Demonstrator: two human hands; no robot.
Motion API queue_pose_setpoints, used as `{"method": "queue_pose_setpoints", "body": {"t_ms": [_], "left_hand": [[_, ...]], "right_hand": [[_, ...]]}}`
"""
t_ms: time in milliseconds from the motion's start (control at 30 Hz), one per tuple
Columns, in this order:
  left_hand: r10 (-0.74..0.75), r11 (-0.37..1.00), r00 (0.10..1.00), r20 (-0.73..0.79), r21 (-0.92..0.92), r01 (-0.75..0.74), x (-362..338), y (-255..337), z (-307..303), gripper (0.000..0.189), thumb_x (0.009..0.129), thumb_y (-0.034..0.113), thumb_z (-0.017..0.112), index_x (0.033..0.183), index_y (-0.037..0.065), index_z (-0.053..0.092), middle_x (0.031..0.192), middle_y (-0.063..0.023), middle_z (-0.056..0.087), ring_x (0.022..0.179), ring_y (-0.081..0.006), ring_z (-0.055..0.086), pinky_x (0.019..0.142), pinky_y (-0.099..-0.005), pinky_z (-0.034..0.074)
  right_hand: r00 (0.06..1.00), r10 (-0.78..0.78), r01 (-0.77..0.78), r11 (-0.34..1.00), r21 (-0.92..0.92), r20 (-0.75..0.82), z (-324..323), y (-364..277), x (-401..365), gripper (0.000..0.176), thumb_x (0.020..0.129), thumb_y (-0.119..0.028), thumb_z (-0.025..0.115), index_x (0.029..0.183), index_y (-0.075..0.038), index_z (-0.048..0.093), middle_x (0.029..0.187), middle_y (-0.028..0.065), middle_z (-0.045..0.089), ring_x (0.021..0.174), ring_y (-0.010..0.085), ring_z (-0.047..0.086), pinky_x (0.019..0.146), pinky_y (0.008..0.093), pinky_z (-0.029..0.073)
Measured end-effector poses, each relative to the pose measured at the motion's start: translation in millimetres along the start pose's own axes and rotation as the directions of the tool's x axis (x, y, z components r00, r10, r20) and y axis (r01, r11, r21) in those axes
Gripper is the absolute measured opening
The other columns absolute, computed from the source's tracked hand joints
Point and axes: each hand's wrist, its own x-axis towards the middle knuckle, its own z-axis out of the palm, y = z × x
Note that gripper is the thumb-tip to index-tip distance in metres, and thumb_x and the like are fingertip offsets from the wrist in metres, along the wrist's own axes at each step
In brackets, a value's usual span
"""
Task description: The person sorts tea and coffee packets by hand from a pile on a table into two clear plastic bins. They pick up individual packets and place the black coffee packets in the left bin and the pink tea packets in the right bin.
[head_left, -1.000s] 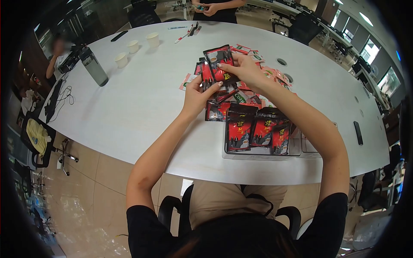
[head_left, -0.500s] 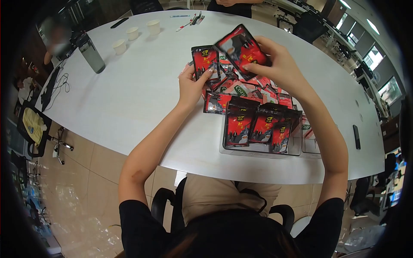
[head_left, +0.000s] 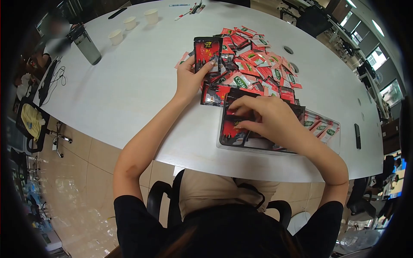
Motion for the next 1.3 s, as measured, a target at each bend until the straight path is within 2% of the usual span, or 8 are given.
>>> {"method": "queue_pose_setpoints", "body": {"t_ms": [100,200,333,633,1033,1133,1233,1300], "left_hand": [[0.010,1.000,1.000,0.001,0.010,-0.010,0.7,0.9,-0.5,0.024,0.087,0.014,0.070,0.107,0.001,0.064,0.094,-0.0083,0.070,0.078,-0.0120,0.067,0.059,-0.0244,0.055],[0.016,1.000,1.000,0.004,-0.014,-0.016,0.4,0.5,0.4,0.024,0.087,0.014,0.070,0.107,0.001,0.064,0.094,-0.0084,0.070,0.078,-0.0120,0.066,0.060,-0.0245,0.056],[-0.005,1.000,1.000,0.009,-0.013,0.005,-1.8,4.3,2.4,0.024,0.087,0.013,0.070,0.107,0.001,0.064,0.095,-0.0089,0.070,0.081,-0.0126,0.067,0.061,-0.0248,0.057],[0.023,0.999,1.000,0.010,-0.047,-0.023,-1.7,3.2,3.9,0.023,0.088,0.009,0.068,0.107,-0.002,0.063,0.091,-0.0072,0.069,0.079,-0.0107,0.068,0.063,-0.0229,0.056],[0.067,0.997,0.997,0.040,-0.051,-0.065,-0.7,1.3,2.8,0.027,0.088,0.011,0.068,0.110,-0.001,0.062,0.099,-0.0113,0.069,0.084,-0.0155,0.069,0.064,-0.0246,0.057],[0.107,0.988,0.994,0.019,0.113,-0.109,-2.0,2.9,2.0,0.024,0.087,0.010,0.069,0.108,0.000,0.064,0.097,-0.0086,0.069,0.082,-0.0116,0.067,0.060,-0.0235,0.053],[0.345,0.817,0.936,0.071,0.467,-0.337,-4.7,5.3,-1.3,0.022,0.085,0.008,0.071,0.105,0.001,0.067,0.094,-0.0073,0.069,0.075,-0.0110,0.064,0.059,-0.0251,0.050],[0.543,0.671,0.824,0.159,0.508,-0.540,-6.6,11.4,-0.9,0.027,0.082,0.009,0.072,0.107,0.002,0.066,0.094,-0.0091,0.067,0.077,-0.0167,0.065,0.061,-0.0278,0.051]], "right_hand": [[0.872,-0.334,0.193,0.906,-0.377,-0.357,1.6,-4.1,0.3,0.019,0.078,-0.018,0.073,0.089,-0.007,0.063,0.077,0.0054,0.063,0.072,0.0265,0.060,0.068,0.0371,0.049],[0.893,-0.361,0.302,0.923,-0.238,-0.267,-5.3,-6.4,-7.4,0.019,0.077,-0.017,0.074,0.086,-0.006,0.062,0.074,0.0060,0.058,0.066,0.0261,0.055,0.064,0.0378,0.048],[0.958,-0.051,0.097,0.984,-0.151,0.284,21.6,-5.9,-29.5,0.033,0.090,-0.036,0.061,0.095,-0.004,0.065,0.083,0.0090,0.062,0.083,0.0281,0.062,0.067,0.0388,0.052],[0.974,-0.060,0.091,0.986,-0.140,0.217,31.5,4.3,-28.1,0.055,0.093,-0.045,0.055,0.121,0.001,0.057,0.105,0.0141,0.060,0.100,0.0299,0.059,0.080,0.0399,0.052],[0.976,-0.086,0.129,0.969,-0.210,0.201,31.4,-0.3,-28.0,0.056,0.091,-0.042,0.058,0.124,0.003,0.053,0.107,0.0147,0.059,0.099,0.0298,0.059,0.078,0.0392,0.053],[0.985,-0.145,0.162,0.966,-0.200,0.096,28.6,1.3,-24.1,0.046,0.090,-0.041,0.061,0.111,0.000,0.062,0.096,0.0135,0.063,0.090,0.0288,0.063,0.072,0.0394,0.053],[0.994,-0.103,0.102,0.994,0.034,0.035,2.6,-4.8,-3.6,0.035,0.089,-0.037,0.064,0.093,-0.002,0.068,0.082,0.0109,0.065,0.075,0.0266,0.065,0.064,0.0367,0.051],[0.960,-0.055,0.094,0.987,0.132,-0.273,-11.6,-13.4,10.7,0.017,0.085,-0.019,0.070,0.082,-0.003,0.065,0.074,0.0067,0.063,0.065,0.0209,0.059,0.058,0.0304,0.046]]}}
